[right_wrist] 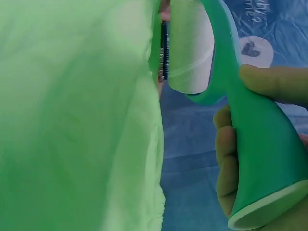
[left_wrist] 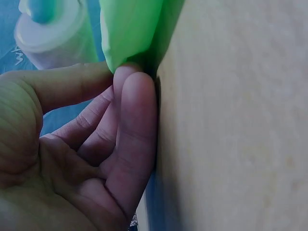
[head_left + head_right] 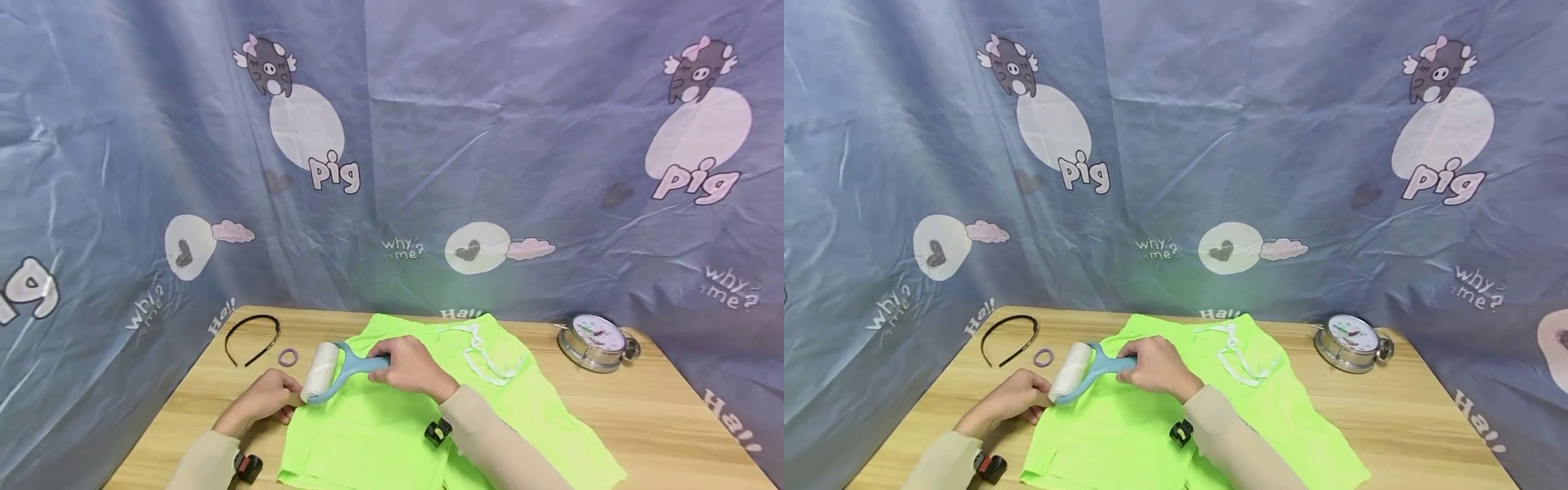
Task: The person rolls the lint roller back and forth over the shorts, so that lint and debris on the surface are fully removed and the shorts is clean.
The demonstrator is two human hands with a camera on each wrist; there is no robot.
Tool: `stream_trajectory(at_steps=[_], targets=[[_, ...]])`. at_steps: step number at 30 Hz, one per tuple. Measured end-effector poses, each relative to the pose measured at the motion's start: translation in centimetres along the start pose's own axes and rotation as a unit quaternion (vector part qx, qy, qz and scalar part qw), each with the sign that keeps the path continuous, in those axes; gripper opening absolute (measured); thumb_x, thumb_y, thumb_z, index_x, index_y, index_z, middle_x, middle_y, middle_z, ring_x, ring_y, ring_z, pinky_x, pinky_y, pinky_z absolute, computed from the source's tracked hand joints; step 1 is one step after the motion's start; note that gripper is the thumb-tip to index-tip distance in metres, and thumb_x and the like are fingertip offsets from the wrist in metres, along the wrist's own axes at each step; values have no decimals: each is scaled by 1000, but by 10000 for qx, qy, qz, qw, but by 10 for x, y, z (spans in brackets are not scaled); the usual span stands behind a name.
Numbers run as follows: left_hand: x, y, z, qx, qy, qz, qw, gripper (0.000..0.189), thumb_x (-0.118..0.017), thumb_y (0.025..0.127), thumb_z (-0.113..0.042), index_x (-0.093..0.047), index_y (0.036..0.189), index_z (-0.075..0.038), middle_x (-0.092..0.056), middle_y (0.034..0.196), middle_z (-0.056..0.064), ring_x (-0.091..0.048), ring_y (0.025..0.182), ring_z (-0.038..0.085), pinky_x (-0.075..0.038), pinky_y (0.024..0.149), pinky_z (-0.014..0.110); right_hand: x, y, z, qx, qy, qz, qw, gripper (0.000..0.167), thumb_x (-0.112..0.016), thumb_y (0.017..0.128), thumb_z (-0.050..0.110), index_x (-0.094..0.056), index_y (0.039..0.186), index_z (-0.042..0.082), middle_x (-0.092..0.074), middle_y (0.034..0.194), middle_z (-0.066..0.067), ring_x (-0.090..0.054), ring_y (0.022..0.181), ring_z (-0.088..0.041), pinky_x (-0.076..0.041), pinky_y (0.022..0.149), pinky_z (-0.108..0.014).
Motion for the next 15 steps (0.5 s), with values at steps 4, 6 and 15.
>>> stream_trajectory(at_steps=[4, 6, 15], targets=[[-1, 2, 1, 31, -58, 43, 10000, 18, -67, 86, -3, -72, 100, 7, -60, 69, 4, -57, 54, 12, -54, 50, 25, -4, -1, -3, 9, 35, -31, 10000, 18, -83, 78, 26, -79, 95, 21, -72, 81, 10, -53, 63, 1, -45, 65, -19], [-1, 2, 2, 70, -71, 47, 9999, 17, -65, 85, -1, -71, 99, 7, -59, 68, 3, -56, 54, 12, -54, 50, 25, -7, -2, -3, 35, 101, 7, 9999, 18, -83, 79, 27, -79, 95, 21, -73, 82, 10, -54, 63, 2, -45, 65, -18], [-1, 5, 6, 71, -43, 18, 10000, 18, -58, 84, 1, -69, 96, 7, -58, 67, 3, -56, 53, 12, -53, 50, 25, -23, -1, -5, -34, 207, 132, 9997, 17, -80, 83, 31, -79, 97, 21, -73, 82, 13, -52, 62, 3, -43, 66, -17]])
Point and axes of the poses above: each hand's wrist, its own y-axis towards the middle knuckle, its own x-axis out of the back of the hand, z = x × y, the point moved 6 cm from there along y, towards the middle knuckle
